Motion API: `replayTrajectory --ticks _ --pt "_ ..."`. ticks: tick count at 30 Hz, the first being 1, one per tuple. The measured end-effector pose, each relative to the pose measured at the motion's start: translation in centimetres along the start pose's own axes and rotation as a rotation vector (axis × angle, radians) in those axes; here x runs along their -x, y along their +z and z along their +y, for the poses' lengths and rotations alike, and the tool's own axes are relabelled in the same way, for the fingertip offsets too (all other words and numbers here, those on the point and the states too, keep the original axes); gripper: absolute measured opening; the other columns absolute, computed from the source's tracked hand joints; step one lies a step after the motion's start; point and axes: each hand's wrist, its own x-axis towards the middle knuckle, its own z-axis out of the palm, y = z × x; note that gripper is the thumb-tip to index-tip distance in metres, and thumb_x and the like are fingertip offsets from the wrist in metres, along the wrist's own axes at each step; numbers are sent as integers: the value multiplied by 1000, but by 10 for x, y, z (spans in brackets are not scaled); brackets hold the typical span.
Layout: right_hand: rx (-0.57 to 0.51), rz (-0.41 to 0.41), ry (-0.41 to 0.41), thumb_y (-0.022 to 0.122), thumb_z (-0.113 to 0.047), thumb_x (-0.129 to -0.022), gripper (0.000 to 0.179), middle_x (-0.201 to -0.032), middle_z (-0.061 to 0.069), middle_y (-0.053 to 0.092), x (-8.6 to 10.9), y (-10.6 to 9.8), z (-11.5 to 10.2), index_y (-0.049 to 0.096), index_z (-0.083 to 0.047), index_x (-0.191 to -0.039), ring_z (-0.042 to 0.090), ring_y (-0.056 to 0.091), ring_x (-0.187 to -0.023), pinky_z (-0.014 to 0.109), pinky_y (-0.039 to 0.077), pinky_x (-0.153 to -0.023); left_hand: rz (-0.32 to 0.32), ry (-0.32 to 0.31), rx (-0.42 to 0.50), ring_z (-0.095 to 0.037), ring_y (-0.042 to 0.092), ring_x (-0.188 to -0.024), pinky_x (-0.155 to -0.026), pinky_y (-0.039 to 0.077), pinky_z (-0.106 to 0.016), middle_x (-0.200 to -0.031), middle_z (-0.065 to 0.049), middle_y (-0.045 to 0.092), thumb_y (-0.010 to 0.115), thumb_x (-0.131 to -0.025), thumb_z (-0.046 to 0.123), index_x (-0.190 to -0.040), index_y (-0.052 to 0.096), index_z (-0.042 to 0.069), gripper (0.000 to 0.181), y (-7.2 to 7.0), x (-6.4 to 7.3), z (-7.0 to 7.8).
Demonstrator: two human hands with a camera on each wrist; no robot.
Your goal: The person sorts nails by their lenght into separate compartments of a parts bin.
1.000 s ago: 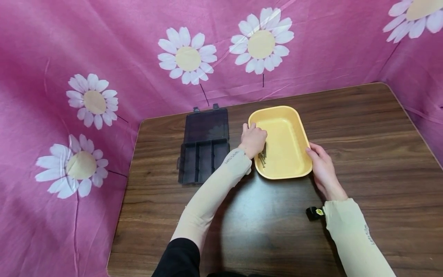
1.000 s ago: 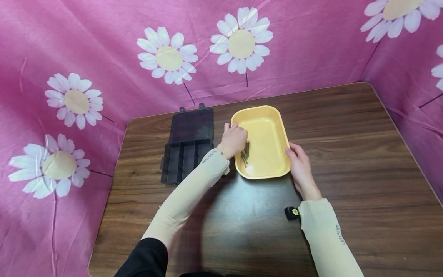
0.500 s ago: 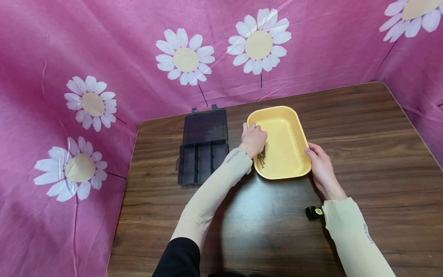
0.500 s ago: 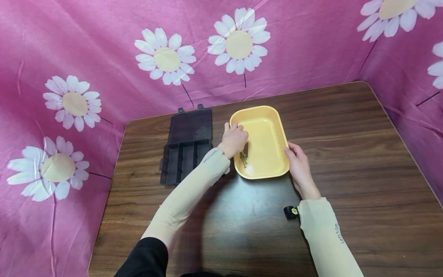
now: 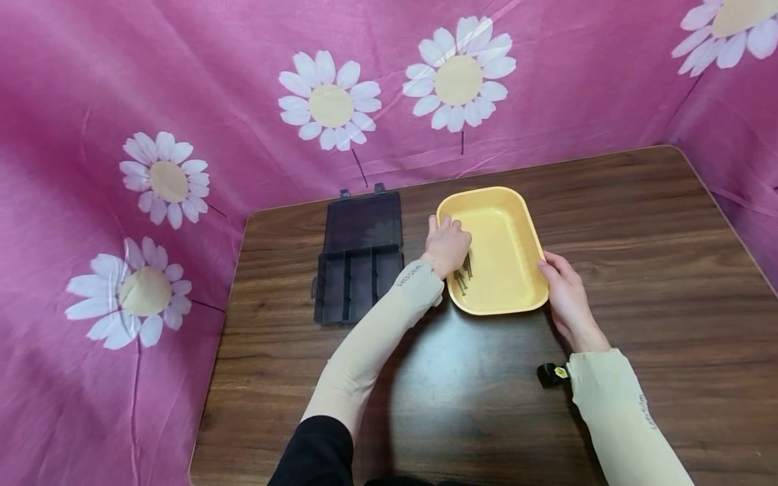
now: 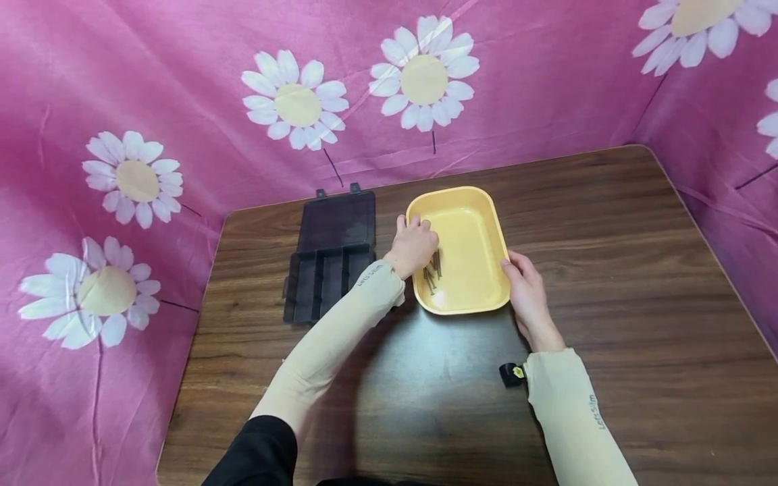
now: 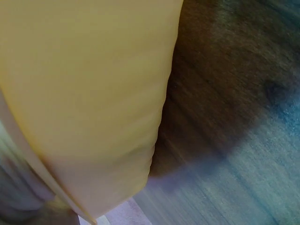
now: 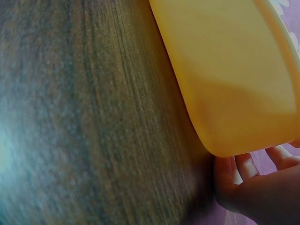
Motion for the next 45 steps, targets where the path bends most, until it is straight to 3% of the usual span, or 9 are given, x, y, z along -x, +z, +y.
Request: replayTrajectory --ticks 8,14,23,31,38,41,45 --pt "-35 3 14 52 -33 -90 51 -111 -1 48 2 2 1 41 -4 -131 6 50 -94 12 44 -73 41 7 5 -19 39 -104 -97 17 -50 -104 5 54 53 -87 24 -99 63 30 17 3 1 -2" --pt "-63 -4 14 52 -32 -89 51 -109 -3 49 2 3 2 40 -4 -131 5 51 -92 11 46 -71 88 15 20 -17 41 -100 -96 19 -49 -102 5 55 50 -90 24 -96 64 29 16 3 6 -5" --pt "-78 6 26 52 -31 -89 46 -105 -7 50 1 5 2 44 -6 -127 3 51 -89 10 46 -68 201 25 196 -13 46 -89 -94 22 -44 -86 10 54 60 -84 23 -82 62 27 6 8 11 -15" --pt "-106 29 28 51 -30 -90 43 -102 -4 51 2 12 1 44 -6 -125 7 52 -88 13 46 -67 299 22 351 -10 50 -93 -94 24 -42 -86 12 55 58 -82 21 -85 62 26 7 8 20 -23" --pt "-120 62 38 47 -30 -92 36 -100 -4 50 3 18 0 45 -9 -121 6 51 -84 13 46 -64 358 2 576 -9 50 -95 -86 29 -35 -90 12 57 58 -83 22 -86 63 24 7 0 34 -35" --pt "-125 65 45 47 -30 -92 36 -100 -4 50 3 19 0 45 -9 -121 6 51 -85 13 46 -64 394 -5 695 -8 52 -88 -80 34 -28 -91 11 59 59 -83 22 -86 65 23 6 -4 42 -42" --pt "-115 52 55 48 -31 -92 39 -101 -4 49 2 18 -1 44 -9 -123 7 51 -86 13 46 -65 403 -20 952 -5 55 -75 -70 42 -16 -88 7 62 63 -81 20 -86 66 19 6 -8 52 -53"
